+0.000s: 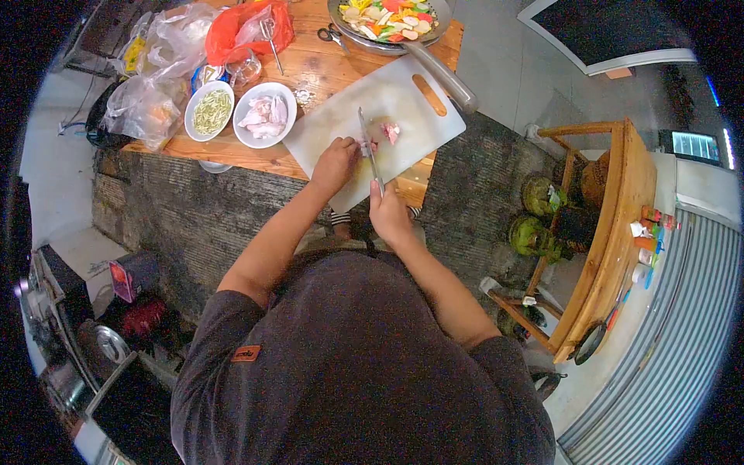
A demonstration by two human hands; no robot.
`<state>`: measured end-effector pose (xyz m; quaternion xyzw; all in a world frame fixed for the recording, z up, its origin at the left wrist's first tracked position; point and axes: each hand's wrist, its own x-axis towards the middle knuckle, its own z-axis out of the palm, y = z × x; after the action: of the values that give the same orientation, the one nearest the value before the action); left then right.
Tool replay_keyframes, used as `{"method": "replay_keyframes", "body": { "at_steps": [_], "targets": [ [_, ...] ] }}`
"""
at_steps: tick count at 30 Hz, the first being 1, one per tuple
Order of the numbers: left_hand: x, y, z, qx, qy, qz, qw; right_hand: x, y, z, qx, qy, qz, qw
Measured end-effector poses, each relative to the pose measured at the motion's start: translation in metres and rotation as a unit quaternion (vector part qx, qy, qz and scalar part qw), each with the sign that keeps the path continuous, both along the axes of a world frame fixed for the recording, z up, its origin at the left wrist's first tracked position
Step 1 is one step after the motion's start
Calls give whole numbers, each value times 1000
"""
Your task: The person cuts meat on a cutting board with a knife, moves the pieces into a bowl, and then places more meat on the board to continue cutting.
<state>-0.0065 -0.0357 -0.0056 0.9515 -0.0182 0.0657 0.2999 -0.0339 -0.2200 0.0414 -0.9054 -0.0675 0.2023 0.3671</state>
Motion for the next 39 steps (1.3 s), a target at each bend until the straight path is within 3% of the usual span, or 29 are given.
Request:
{"method": "replay_keyframes", "body": {
  "at_steps": [5, 9, 14, 20, 27, 30, 39],
  "targets": [
    [1, 1, 0, -43, -17, 25, 999, 30, 29, 15, -43, 54, 6, 998],
    [3, 0, 1, -16, 21, 8, 1000, 5, 6, 1, 13, -3, 7, 1000],
    [2, 1, 2, -23, 3, 19, 1000, 31, 33, 13, -41, 49, -5, 998],
    [2, -5, -1, -19, -10, -7, 1000, 3, 6, 4, -38, 19, 0, 999],
    [3, -2, 2, -11, 38, 21, 999, 25, 19, 11, -54, 45, -5, 998],
    [0, -1, 8, -61, 37, 45, 996, 21, 18, 13, -60, 46, -2, 997],
    [3, -12, 4, 28, 51, 31, 998, 25, 17, 16, -69, 63, 21, 995]
  ]
}}
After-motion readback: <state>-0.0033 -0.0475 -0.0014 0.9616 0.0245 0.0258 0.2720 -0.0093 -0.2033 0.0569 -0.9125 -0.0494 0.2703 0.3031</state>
